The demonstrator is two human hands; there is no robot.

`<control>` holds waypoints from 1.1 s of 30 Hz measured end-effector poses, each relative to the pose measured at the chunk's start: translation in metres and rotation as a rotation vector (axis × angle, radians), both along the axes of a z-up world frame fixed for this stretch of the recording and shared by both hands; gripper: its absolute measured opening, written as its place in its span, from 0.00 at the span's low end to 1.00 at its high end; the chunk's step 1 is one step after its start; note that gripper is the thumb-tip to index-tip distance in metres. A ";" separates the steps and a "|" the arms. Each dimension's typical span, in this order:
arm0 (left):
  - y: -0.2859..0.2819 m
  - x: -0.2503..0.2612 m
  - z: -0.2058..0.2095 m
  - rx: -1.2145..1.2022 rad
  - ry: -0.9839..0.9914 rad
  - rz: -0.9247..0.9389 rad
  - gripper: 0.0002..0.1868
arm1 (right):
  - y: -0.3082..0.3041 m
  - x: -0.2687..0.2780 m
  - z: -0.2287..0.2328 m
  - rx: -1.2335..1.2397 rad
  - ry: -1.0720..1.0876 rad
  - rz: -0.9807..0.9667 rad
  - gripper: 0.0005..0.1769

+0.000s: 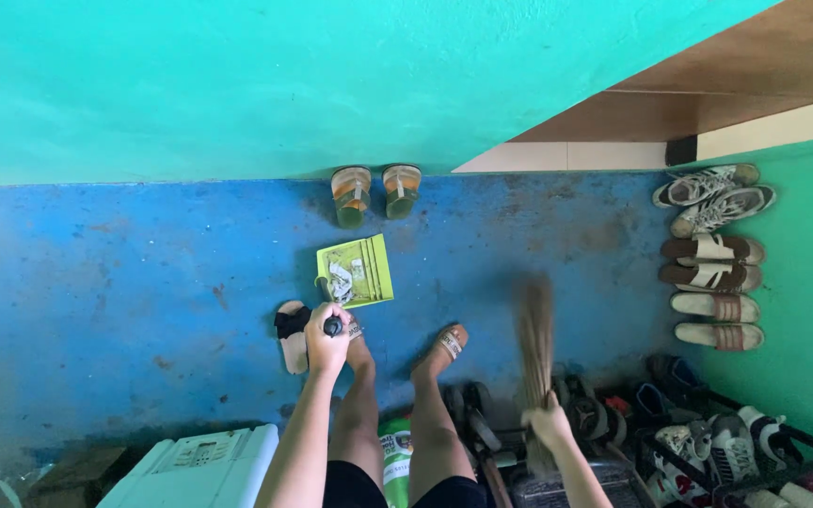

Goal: Sweeping the floor of a balcony and collecting debris with a dustpan.

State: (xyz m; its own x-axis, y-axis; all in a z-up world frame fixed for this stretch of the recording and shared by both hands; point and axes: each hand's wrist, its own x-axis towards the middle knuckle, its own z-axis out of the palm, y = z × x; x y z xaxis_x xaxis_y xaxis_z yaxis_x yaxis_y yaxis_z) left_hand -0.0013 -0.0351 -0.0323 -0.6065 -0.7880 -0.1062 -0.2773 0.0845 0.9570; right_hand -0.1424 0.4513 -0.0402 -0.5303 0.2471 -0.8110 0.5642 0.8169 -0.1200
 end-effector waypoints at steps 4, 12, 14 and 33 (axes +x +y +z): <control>0.001 0.003 -0.001 0.004 -0.033 -0.004 0.12 | 0.024 0.014 -0.075 0.008 -0.049 -0.206 0.29; 0.003 0.004 -0.009 -0.151 0.016 -0.026 0.12 | -0.161 0.162 -0.156 -0.234 -0.179 0.263 0.38; 0.003 0.004 -0.011 -0.127 0.017 -0.027 0.12 | -0.227 0.186 -0.064 -0.184 -0.225 0.347 0.53; -0.008 0.002 0.006 -0.099 -0.035 -0.039 0.14 | -0.085 0.039 0.081 -0.017 -0.057 0.084 0.61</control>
State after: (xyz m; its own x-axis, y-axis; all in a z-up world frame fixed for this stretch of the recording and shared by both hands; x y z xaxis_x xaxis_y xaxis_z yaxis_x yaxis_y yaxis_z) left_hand 0.0007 -0.0429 -0.0258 -0.6340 -0.7716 -0.0505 -0.3049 0.1894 0.9334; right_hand -0.1031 0.3665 0.0410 -0.5015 0.1896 -0.8441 0.5001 0.8597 -0.1040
